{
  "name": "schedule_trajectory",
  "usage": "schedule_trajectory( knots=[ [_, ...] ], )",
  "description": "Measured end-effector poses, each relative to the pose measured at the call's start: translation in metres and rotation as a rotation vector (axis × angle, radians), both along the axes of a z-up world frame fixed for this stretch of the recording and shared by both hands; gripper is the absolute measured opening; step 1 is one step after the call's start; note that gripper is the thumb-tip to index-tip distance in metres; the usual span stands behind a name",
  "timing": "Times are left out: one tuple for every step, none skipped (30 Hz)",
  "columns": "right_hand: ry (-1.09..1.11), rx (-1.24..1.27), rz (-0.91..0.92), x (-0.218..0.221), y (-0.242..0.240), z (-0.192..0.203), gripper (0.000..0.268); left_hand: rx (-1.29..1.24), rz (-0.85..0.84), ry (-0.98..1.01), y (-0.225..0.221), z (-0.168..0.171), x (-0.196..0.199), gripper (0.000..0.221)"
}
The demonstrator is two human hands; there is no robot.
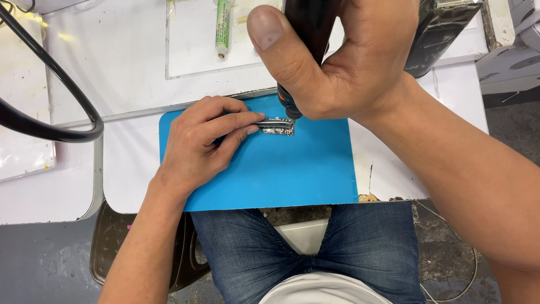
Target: Using a hot air gun and tweezers to heat and manipulate components on a small electronic circuit board for repair.
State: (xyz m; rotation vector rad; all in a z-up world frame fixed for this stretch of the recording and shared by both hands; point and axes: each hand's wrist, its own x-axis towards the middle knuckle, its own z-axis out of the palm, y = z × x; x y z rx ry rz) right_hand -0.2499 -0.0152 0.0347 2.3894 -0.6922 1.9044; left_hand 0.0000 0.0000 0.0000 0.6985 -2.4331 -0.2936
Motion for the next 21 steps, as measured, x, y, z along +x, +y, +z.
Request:
schedule_trajectory(
  knots=[
    [0.000, 0.000, 0.000, 0.0004, 0.0005, 0.0002, 0.038, 0.000, 0.000, 0.000, 0.0001, 0.0007, -0.0006, 0.015],
    [-0.007, 0.011, 0.001, 0.0008, 0.0011, 0.0004, 0.037, 0.013, 0.001, 0.000, 0.0002, 0.0014, -0.0011, 0.015],
    [-0.013, 0.021, 0.001, 0.0011, 0.0016, 0.0006, 0.037, 0.025, 0.002, 0.000, 0.0003, 0.0021, -0.0017, 0.015],
    [-0.013, 0.021, 0.001, 0.0014, 0.0016, 0.0005, 0.037, 0.025, 0.002, 0.000, 0.0003, 0.0023, -0.0013, 0.015],
    [-0.015, 0.018, -0.006, 0.0016, 0.0017, 0.0004, 0.037, 0.034, 0.004, -0.010, 0.0003, 0.0022, -0.0010, 0.017],
    [-0.017, 0.014, -0.012, 0.0018, 0.0017, 0.0003, 0.037, 0.043, 0.006, -0.020, 0.0003, 0.0022, -0.0007, 0.019],
    [-0.017, 0.014, -0.012, 0.0012, 0.0010, -0.0002, 0.037, 0.043, 0.006, -0.020, 0.0002, 0.0020, -0.0005, 0.019],
    [-0.007, 0.007, -0.008, 0.0006, 0.0004, -0.0007, 0.037, 0.044, 0.006, -0.021, 0.0001, 0.0017, -0.0004, 0.018],
    [0.002, 0.001, -0.004, 0.0000, -0.0002, -0.0014, 0.037, 0.046, 0.006, -0.021, 0.0002, 0.0014, -0.0001, 0.018],
    [0.002, 0.002, -0.004, 0.0000, -0.0007, -0.0015, 0.037, 0.047, 0.007, -0.022, 0.0002, 0.0011, -0.0002, 0.018],
    [0.004, -0.005, 0.006, -0.0001, -0.0011, -0.0017, 0.037, 0.052, 0.013, -0.016, 0.0002, 0.0007, -0.0004, 0.018],
    [0.006, -0.011, 0.016, -0.0001, -0.0015, -0.0018, 0.037, 0.058, 0.019, -0.011, 0.0002, 0.0003, -0.0005, 0.017],
    [0.006, -0.011, 0.016, -0.0004, -0.0017, -0.0020, 0.037, 0.058, 0.020, -0.011, 0.0003, 0.0009, -0.0009, 0.017],
    [0.014, -0.013, 0.014, -0.0007, -0.0019, -0.0021, 0.037, 0.055, 0.019, -0.009, 0.0004, 0.0016, -0.0013, 0.016],
    [0.022, -0.015, 0.011, -0.0010, -0.0021, -0.0023, 0.036, 0.052, 0.019, -0.008, 0.0005, 0.0021, -0.0016, 0.015],
    [0.023, -0.015, 0.012, -0.0010, -0.0023, -0.0026, 0.036, 0.052, 0.019, -0.007, 0.0007, 0.0029, -0.0021, 0.015],
    [0.027, -0.017, 0.010, -0.0012, -0.0025, -0.0030, 0.037, 0.051, 0.020, -0.012, 0.0009, 0.0038, -0.0025, 0.015],
    [0.030, -0.020, 0.009, -0.0013, -0.0026, -0.0034, 0.037, 0.051, 0.020, -0.018, 0.0011, 0.0046, -0.0029, 0.014],
    [0.030, -0.019, 0.010, -0.0011, -0.0029, -0.0038, 0.037, 0.051, 0.021, -0.018, 0.0015, 0.0047, -0.0030, 0.014],
    [0.029, -0.024, 0.010, -0.0010, -0.0031, -0.0041, 0.037, 0.048, 0.023, -0.021, 0.0019, 0.0049, -0.0031, 0.014],
    [0.027, -0.030, 0.010, -0.0010, -0.0036, -0.0042, 0.037, 0.044, 0.026, -0.025, 0.0018, 0.0052, -0.0033, 0.014]
  ],
)
